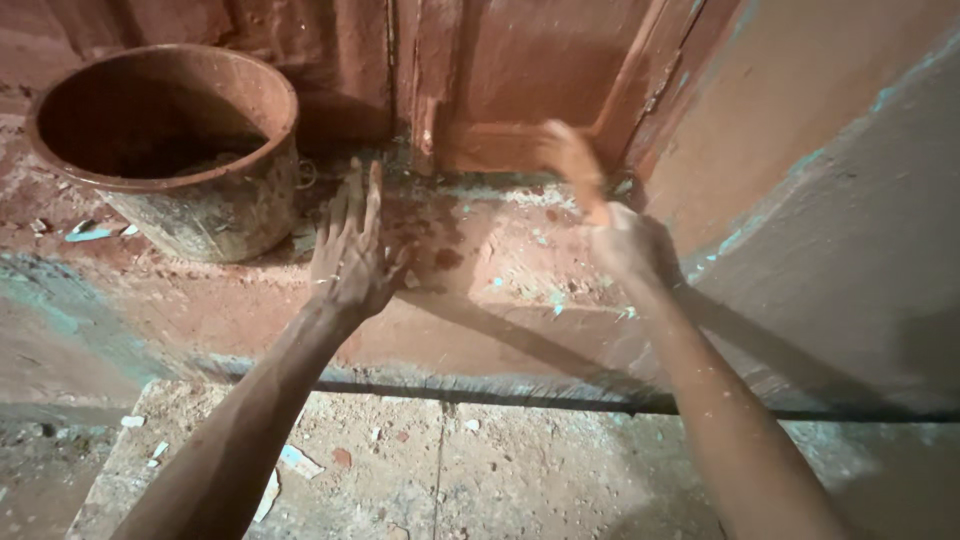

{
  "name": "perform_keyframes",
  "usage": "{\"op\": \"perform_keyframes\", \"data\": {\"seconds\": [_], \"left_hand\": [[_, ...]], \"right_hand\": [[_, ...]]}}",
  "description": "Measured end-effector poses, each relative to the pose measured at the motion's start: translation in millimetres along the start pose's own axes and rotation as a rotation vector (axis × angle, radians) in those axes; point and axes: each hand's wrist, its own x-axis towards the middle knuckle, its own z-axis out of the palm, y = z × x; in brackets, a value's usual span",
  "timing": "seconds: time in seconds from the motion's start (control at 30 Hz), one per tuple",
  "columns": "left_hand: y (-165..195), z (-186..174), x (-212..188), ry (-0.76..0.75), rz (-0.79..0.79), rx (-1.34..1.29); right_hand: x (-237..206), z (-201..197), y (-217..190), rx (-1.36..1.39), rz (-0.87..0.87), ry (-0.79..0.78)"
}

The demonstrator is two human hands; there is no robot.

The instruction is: The person paints a reddish-brown coating onto a wooden door and its frame using a paintbrush, repeatedly dipping the brush into a bucket placed on the ledge beside the door and brushing the liquid over the door panels, frame edges, and the surrounding wall trim.

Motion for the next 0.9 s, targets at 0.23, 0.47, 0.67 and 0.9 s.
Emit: {"op": "perform_keyframes", "data": {"seconds": [0.23, 0.47, 0.67, 0.9], "left_hand": [[5, 6, 5, 0.001, -0.002, 0.016], [11, 7, 8, 0.019, 0.012, 0.003], [8, 1, 11, -0.059, -0.043, 0.013], [7, -5, 6, 0.002, -0.025, -0.028]], "right_hand": [[26, 51, 40, 0.372, 0.154, 0.024], [-15, 87, -68, 0.636, -0.382, -0.116], [-47, 45, -84, 0.129, -0.243, -0.393], [22, 46, 21, 0.129, -0.108, 0.026]]}}
